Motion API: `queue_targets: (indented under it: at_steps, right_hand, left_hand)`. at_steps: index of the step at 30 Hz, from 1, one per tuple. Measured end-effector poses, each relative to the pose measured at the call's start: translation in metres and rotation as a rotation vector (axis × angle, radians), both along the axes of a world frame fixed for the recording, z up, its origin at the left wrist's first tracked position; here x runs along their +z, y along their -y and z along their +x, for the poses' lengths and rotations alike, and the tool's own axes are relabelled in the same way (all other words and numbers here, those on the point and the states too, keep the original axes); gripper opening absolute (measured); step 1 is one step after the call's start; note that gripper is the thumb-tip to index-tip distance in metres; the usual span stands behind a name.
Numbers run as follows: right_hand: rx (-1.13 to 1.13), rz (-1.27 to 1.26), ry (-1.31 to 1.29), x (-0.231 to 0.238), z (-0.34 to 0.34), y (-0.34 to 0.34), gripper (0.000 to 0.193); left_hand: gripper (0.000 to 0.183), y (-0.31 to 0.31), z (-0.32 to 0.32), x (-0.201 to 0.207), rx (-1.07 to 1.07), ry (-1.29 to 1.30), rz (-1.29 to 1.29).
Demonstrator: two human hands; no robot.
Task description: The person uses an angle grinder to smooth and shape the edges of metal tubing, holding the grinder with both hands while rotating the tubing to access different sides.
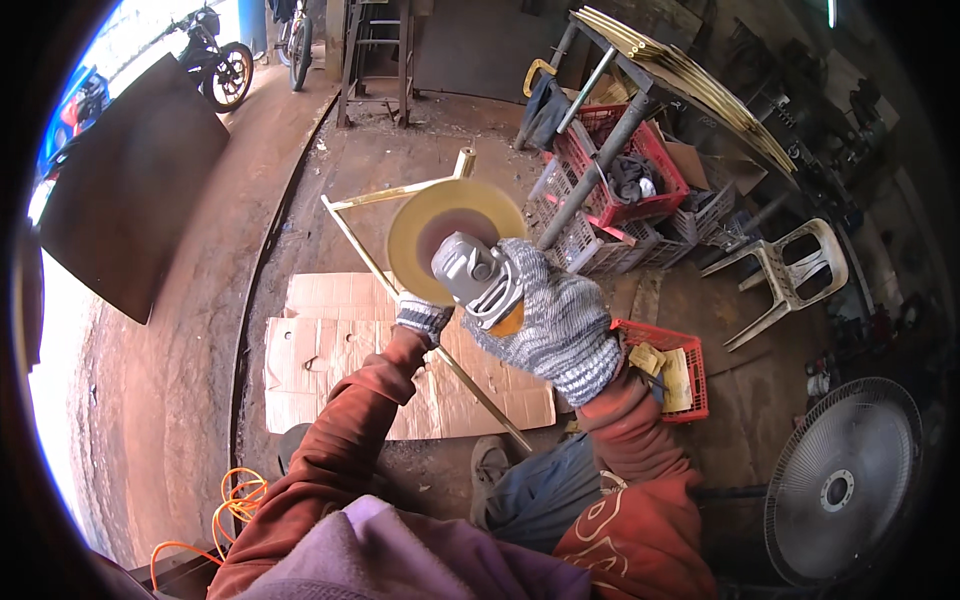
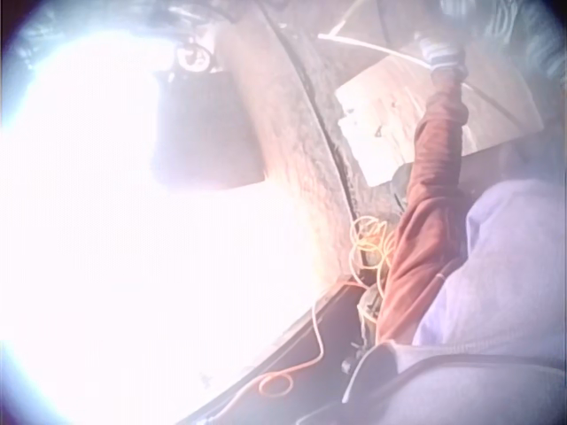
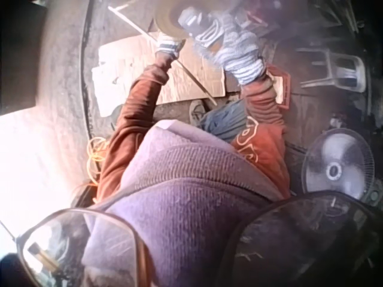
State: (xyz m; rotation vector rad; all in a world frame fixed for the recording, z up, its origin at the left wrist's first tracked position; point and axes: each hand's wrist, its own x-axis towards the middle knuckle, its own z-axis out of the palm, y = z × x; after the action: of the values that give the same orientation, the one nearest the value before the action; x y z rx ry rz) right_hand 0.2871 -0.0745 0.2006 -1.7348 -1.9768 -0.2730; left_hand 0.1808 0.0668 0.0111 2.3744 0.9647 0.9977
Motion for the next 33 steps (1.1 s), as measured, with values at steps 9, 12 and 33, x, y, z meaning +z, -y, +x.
queue_targets:
  at_steps: [9, 12, 33]
  right_hand:
    - [0.044, -0.009, -0.003, -0.002, -0.003, -0.002, 0.078]
    - [0.038, -0.04, -0.018, -0.006, -0.007, 0.001, 0.078]
    - [0.114, 0.166, -0.063, 0.001, -0.006, -0.012, 0.078]
  left_hand:
    - [0.036, -0.012, 0.008, -0.042, 0.004, -0.013, -0.048]
    - [0.045, -0.022, 0.008, -0.072, -0.09, 0.254, -0.149]
    - [0.042, -0.031, -0.007, -0.024, -0.23, 0.339, -0.278]
